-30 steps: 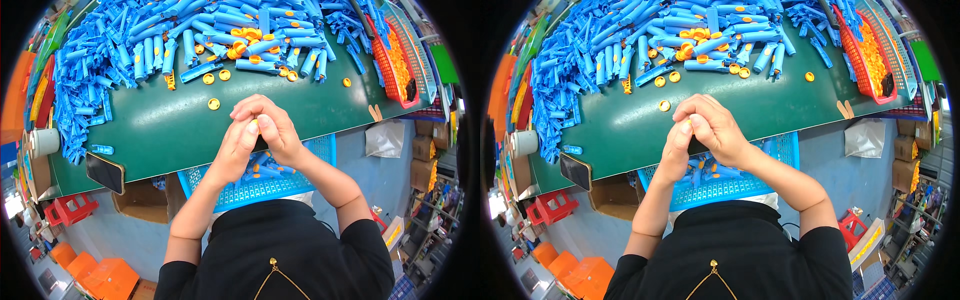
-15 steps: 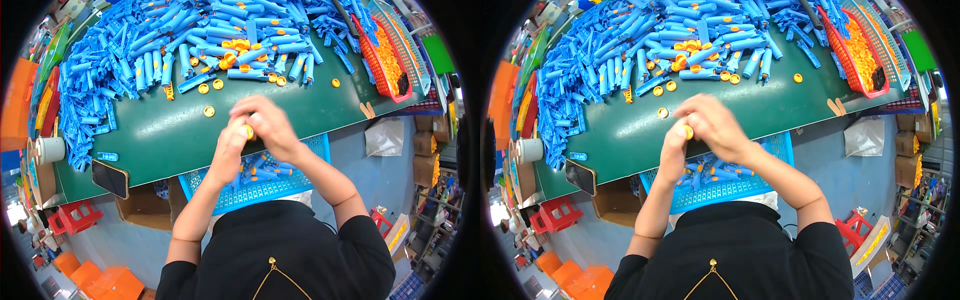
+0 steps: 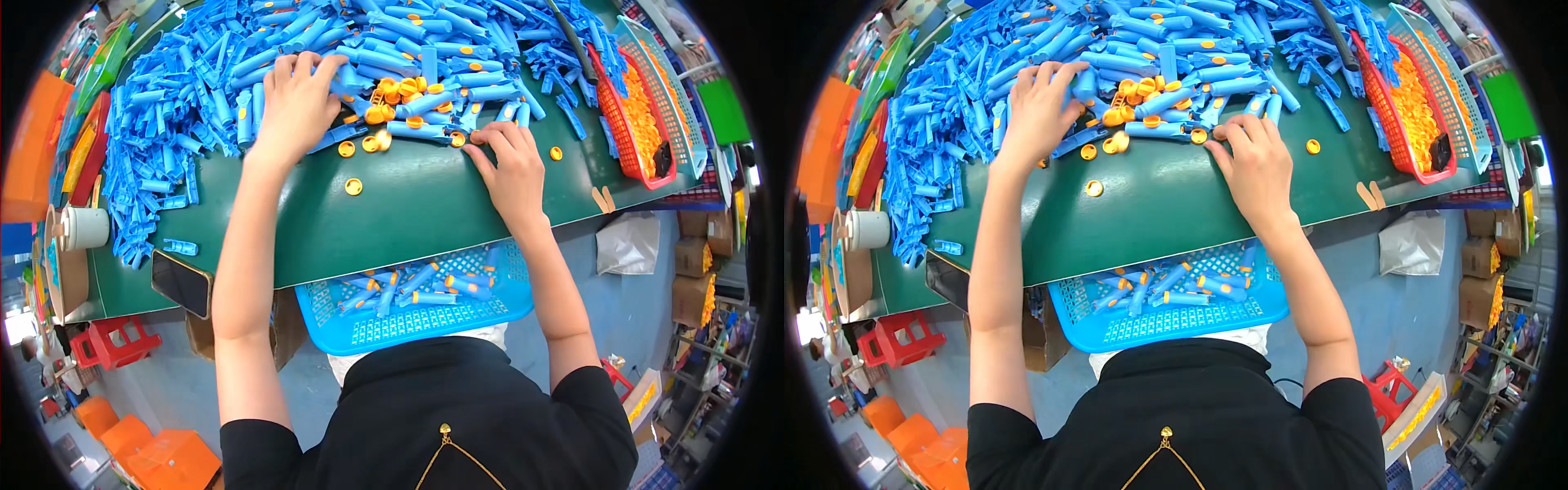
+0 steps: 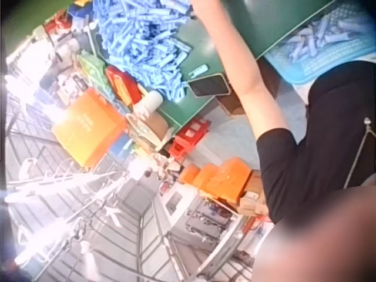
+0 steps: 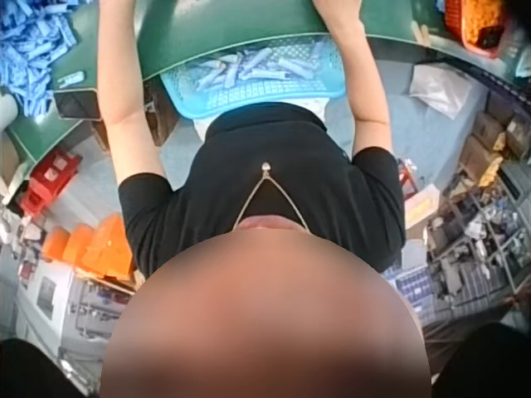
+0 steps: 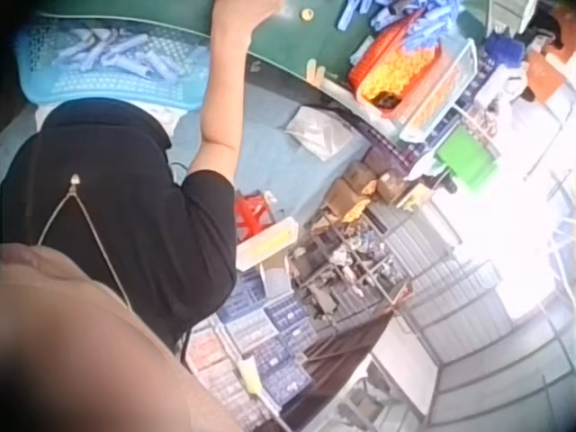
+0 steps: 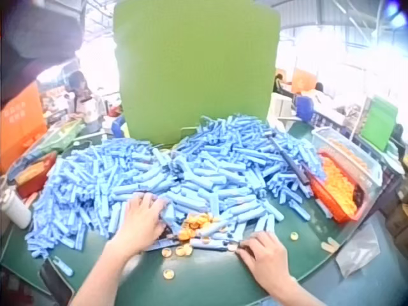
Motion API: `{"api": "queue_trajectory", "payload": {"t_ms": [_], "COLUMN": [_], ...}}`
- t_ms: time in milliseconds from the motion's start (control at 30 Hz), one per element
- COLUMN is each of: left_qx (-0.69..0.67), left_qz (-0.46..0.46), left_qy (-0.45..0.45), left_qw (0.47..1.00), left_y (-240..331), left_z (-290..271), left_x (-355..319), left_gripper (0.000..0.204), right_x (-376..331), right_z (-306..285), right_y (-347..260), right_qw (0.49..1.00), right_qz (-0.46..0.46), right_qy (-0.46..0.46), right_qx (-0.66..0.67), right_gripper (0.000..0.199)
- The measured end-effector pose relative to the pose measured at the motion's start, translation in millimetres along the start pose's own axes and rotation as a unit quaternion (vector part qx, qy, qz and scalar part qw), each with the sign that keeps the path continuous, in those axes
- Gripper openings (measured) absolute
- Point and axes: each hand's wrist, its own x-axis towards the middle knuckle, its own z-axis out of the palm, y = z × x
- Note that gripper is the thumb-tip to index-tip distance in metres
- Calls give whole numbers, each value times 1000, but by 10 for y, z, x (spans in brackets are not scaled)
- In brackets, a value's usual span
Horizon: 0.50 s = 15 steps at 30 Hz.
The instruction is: Assembling toy foam darts by attaching tips to foam cylinders.
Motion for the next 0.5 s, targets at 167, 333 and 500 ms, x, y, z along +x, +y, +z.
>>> {"api": "queue_trajectory", "payload": {"t_ms": [167,333,500], "left_qx": [-50,6,-163], "left_qz": [-31,-53,-115], "left_qy": [-85,-30,-121], "left_qw": [995,998,972], "left_y": [-131,-121,424], "left_z": [57,-51,-592], "left_x": [3,-80,-451], "left_gripper": [37,31,26], "right_x": [37,12,-166], "right_z": [-29,-102,-115], "right_y": [137,-102,-103], "right_qw": [1000,996,984], "right_qz": [-4,21,57], "right_qy": [-8,-6,-34], "right_qx": [3,84,167], "right_gripper": [15,10,11]}}
